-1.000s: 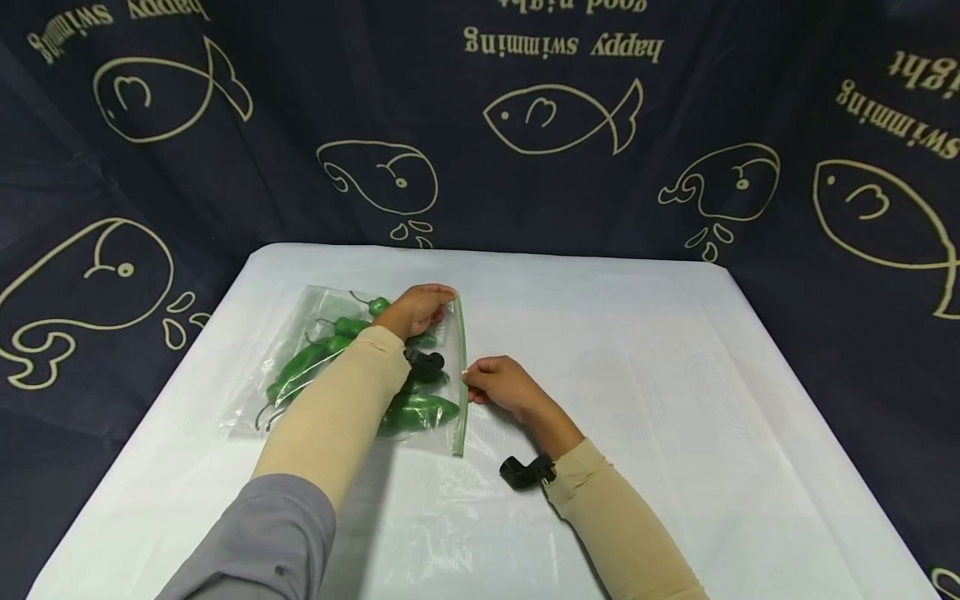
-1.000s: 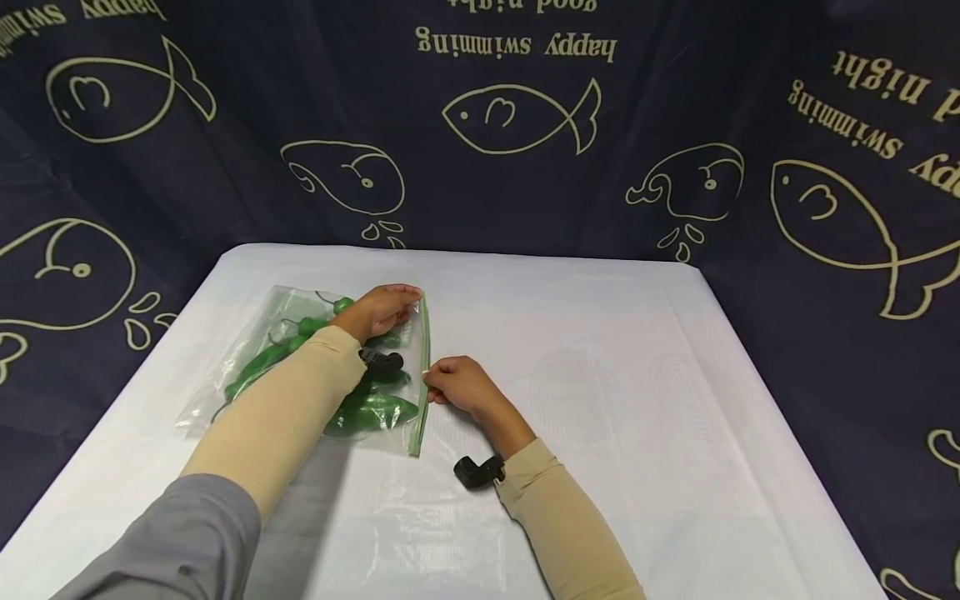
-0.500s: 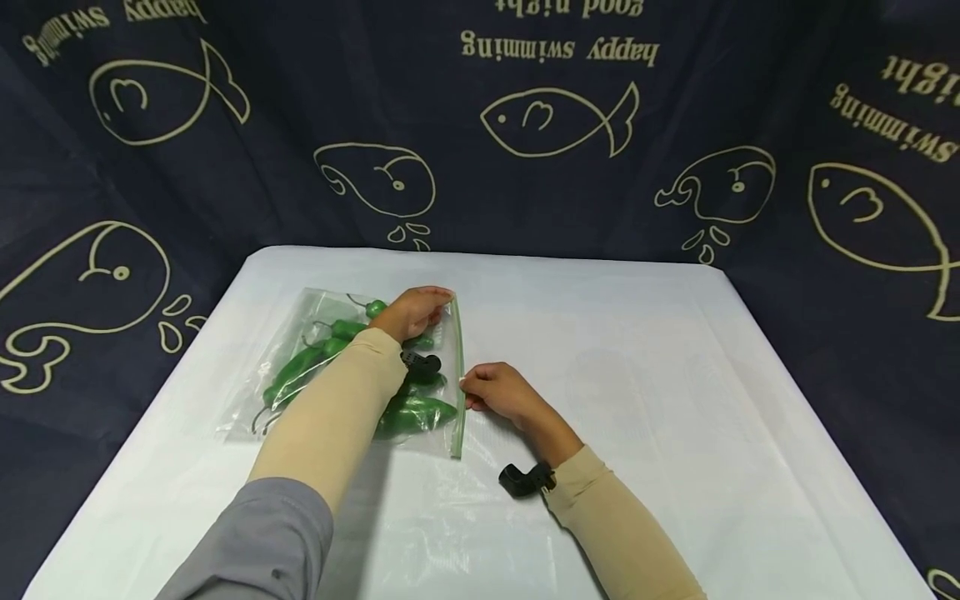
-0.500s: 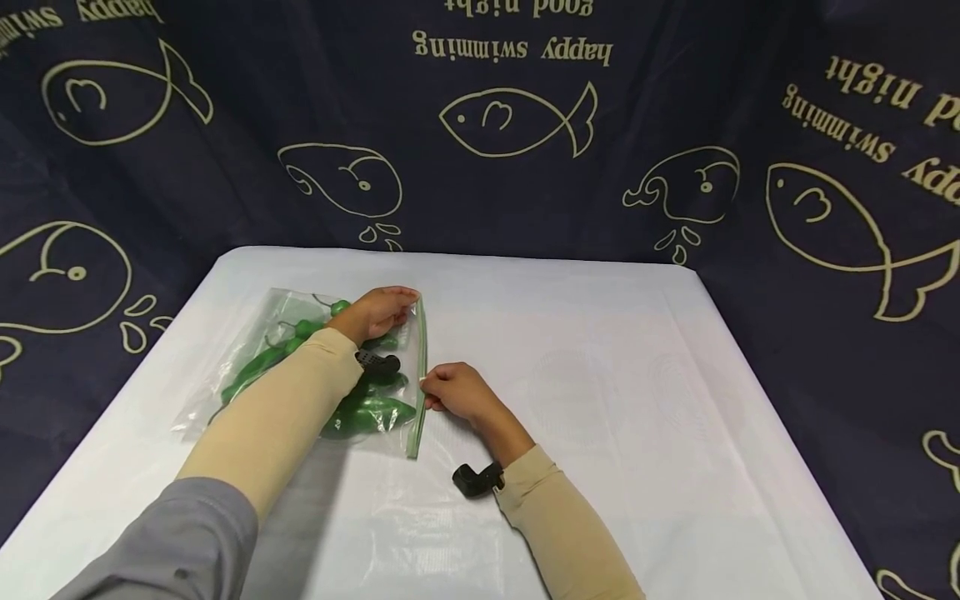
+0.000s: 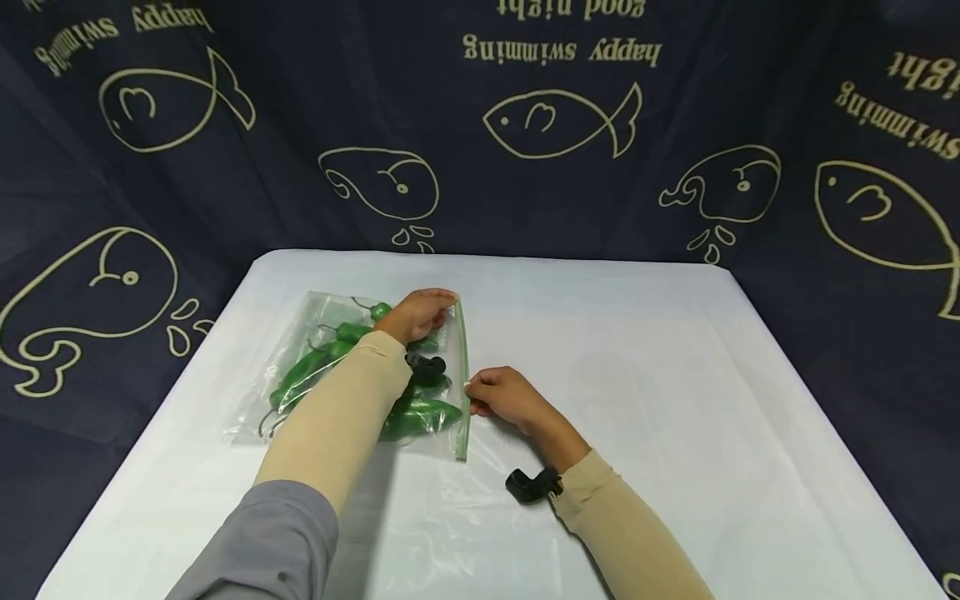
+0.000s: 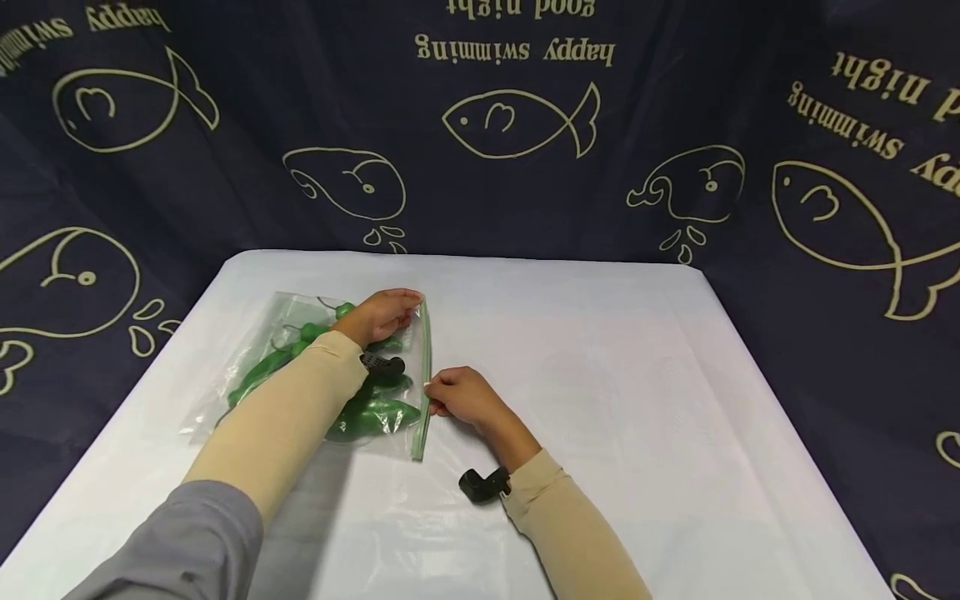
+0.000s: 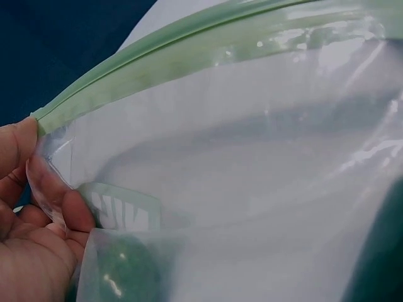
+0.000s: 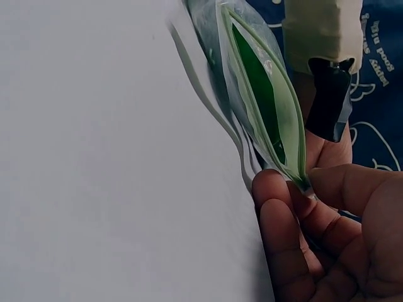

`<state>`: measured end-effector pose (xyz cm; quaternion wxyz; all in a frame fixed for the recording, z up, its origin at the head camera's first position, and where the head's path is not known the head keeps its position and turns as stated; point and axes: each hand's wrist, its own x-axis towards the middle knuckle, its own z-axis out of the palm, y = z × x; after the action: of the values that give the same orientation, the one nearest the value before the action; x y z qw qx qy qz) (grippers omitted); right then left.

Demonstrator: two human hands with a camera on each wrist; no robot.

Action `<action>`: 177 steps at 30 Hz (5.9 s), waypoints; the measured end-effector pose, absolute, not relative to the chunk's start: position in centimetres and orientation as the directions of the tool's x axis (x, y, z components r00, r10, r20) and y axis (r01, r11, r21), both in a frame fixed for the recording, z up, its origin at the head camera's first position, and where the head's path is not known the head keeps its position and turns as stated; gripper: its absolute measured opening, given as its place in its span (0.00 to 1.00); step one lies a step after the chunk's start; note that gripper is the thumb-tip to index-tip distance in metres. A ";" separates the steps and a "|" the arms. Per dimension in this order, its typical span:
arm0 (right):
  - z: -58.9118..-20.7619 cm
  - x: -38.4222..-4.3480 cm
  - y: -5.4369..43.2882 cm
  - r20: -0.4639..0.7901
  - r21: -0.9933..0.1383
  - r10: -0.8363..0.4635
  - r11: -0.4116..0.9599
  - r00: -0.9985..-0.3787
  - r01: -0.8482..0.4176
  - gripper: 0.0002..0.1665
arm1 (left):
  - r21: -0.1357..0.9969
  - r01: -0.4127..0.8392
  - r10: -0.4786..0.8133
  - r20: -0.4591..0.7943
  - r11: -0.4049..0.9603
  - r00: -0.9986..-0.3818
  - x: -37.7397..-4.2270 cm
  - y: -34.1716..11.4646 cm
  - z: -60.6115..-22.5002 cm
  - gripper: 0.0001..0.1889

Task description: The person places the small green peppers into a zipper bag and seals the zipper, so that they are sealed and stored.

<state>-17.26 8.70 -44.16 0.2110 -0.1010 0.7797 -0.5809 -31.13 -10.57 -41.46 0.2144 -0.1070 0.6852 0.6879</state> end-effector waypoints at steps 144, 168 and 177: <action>-44.0 -14.1 11.0 -0.225 -0.938 -0.718 0.343 -0.659 -0.053 0.12 | 0.905 -0.424 0.117 -0.417 -0.044 -0.902 -31.0 -10.6 -41.4 0.15; -43.6 -14.2 11.1 -0.232 -0.930 -0.731 0.361 -0.642 -0.075 0.14 | 0.910 -0.413 0.118 -0.407 -0.031 -0.906 -31.2 -10.5 -41.3 0.13; -43.8 -14.2 11.1 -0.237 -0.927 -0.736 0.367 -0.634 -0.079 0.15 | 0.905 -0.425 0.110 -0.421 -0.023 -0.901 -31.2 -10.4 -41.5 0.14</action>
<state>-14.16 11.12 -43.75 0.3326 -0.2693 0.7567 -0.4942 -31.17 -10.43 -41.52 0.1896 -0.1173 0.6726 0.7056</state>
